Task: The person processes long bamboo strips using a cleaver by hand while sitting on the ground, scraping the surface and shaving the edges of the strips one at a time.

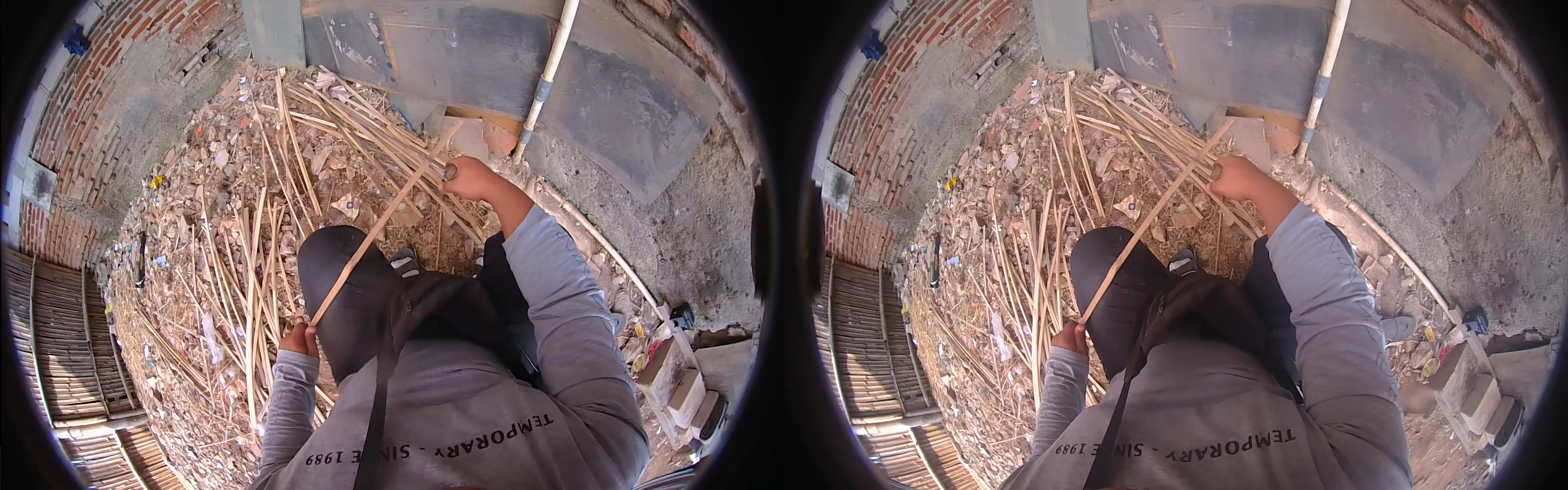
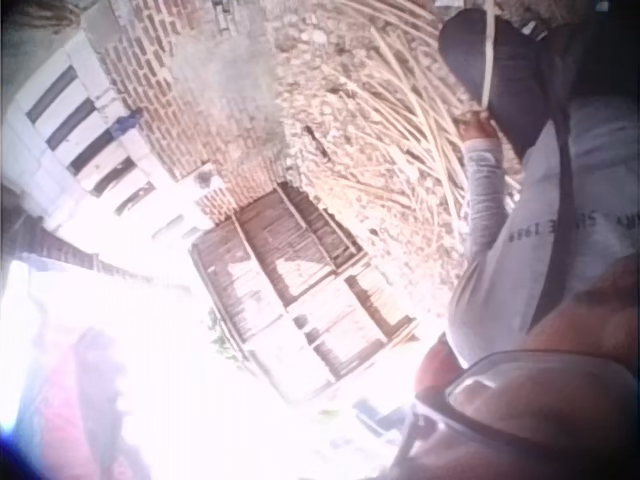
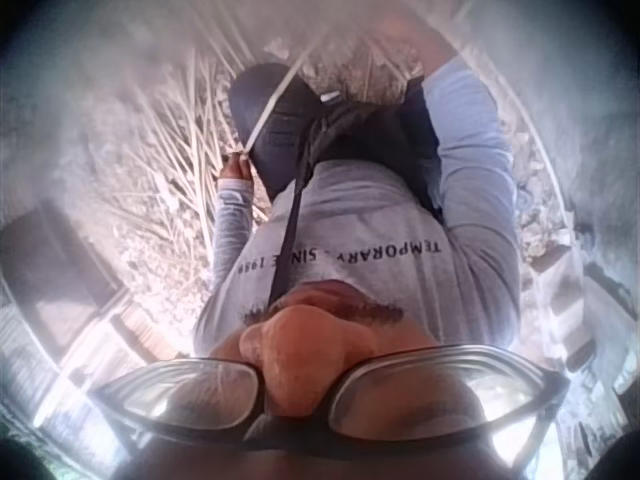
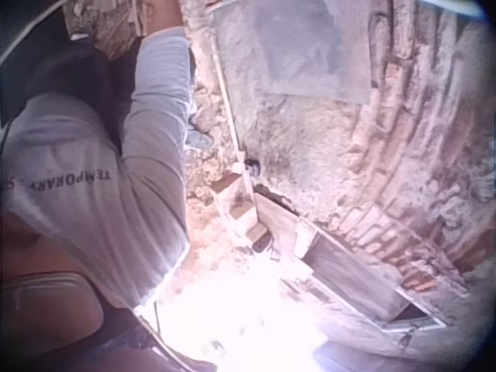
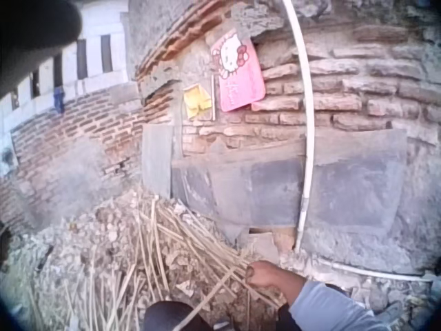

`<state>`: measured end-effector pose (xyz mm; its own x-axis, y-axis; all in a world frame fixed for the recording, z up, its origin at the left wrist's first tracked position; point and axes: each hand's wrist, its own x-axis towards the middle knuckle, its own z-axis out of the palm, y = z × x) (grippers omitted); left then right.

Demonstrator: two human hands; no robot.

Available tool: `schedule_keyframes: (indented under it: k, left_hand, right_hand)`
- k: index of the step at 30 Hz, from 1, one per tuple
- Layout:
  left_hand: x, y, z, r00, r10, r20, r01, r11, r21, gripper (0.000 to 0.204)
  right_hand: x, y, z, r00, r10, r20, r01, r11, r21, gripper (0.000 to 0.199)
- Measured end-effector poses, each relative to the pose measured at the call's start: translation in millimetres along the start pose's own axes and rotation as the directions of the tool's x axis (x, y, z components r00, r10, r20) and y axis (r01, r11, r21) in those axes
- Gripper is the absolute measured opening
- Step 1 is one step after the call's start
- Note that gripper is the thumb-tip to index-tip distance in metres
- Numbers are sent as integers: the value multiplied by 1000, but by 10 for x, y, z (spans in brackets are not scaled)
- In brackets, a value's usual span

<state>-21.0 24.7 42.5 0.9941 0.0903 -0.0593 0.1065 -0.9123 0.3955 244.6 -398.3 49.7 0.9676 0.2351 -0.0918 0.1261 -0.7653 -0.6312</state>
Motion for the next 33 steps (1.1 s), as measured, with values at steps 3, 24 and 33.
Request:
schedule_keyframes:
  k: [3, 24, 33]
  left_hand:
    - [-30, 6, -89, 996, -49, 69, 49, 999, 11, 38]
    - [38, 382, -246, 999, 32, -31, -34, 997, -74, 27]
    - [63, 468, -311, 999, 48, -2, -48, 996, 77, 21]
  right_hand:
    - [-63, -148, 35, 998, -63, 7, 63, 993, -101, 44]
    - [-329, -505, -127, 957, -220, 189, 245, 962, -118, 36]
    - [-386, -525, -195, 960, -242, 144, 272, 928, -254, 37]
